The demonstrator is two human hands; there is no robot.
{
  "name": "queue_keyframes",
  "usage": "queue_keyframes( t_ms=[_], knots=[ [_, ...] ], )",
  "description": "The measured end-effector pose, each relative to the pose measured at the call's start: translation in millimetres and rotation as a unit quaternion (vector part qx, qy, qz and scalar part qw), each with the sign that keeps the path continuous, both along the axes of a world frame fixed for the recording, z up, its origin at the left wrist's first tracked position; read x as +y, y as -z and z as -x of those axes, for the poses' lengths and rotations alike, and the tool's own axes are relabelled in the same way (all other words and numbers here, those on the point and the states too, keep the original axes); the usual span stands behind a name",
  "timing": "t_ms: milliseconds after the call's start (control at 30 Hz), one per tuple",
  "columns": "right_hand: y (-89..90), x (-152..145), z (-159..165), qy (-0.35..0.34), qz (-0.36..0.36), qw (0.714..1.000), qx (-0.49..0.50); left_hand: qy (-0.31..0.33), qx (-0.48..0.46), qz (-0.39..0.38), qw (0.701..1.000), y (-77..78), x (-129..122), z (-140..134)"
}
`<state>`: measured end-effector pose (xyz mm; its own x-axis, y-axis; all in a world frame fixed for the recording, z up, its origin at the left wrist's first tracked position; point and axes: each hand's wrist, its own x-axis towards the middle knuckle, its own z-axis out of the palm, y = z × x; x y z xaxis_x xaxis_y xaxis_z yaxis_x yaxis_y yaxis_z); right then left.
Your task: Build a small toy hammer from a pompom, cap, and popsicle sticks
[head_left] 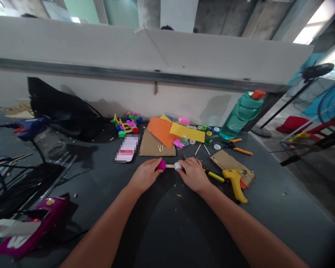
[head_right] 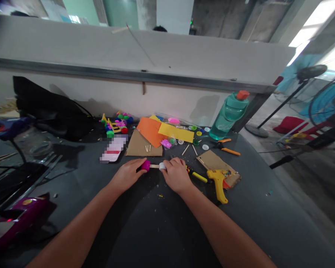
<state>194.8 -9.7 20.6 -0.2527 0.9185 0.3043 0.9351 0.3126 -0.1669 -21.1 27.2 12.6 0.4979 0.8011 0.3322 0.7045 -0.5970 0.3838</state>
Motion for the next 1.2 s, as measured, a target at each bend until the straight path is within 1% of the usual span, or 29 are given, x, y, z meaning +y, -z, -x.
queue_keyframes(
  t_ms=[167, 367, 500, 633, 700, 867, 1067, 1200],
  knots=[
    [0.7, -1, 0, 0.003, -0.007, 1.000, -0.005, -0.013, 0.016, 0.010, 1.000, -1.8, -2, 1],
    [1.1, -3, 1, 0.005, -0.020, 1.000, 0.005, -0.008, 0.010, 0.016, 1.000, -3.0, -3, 2],
    [1.9, -3, 0, 0.021, -0.046, 0.998, 0.026, -0.009, 0.015, 0.021, 1.000, -5.5, -5, 4],
    [1.4, -2, -3, 0.052, -0.088, 0.992, 0.070, -0.007, 0.006, 0.001, 1.000, -8.8, -6, 5],
    [1.3, -1, -6, 0.044, -0.104, 0.989, 0.097, -0.006, -0.003, -0.013, 1.000, -10.2, -7, 5],
    [1.9, -1, -10, -0.005, -0.129, 0.981, 0.146, -0.008, -0.029, -0.045, 0.999, -11.9, -8, 3],
    [-1.4, -3, -10, -0.021, -0.128, 0.977, 0.168, -0.014, -0.062, -0.088, 0.994, -9.4, -6, 3],
    [-0.9, -3, -11, -0.018, -0.135, 0.973, 0.187, -0.027, -0.078, -0.109, 0.991, -6.7, -3, 4]
  ],
)
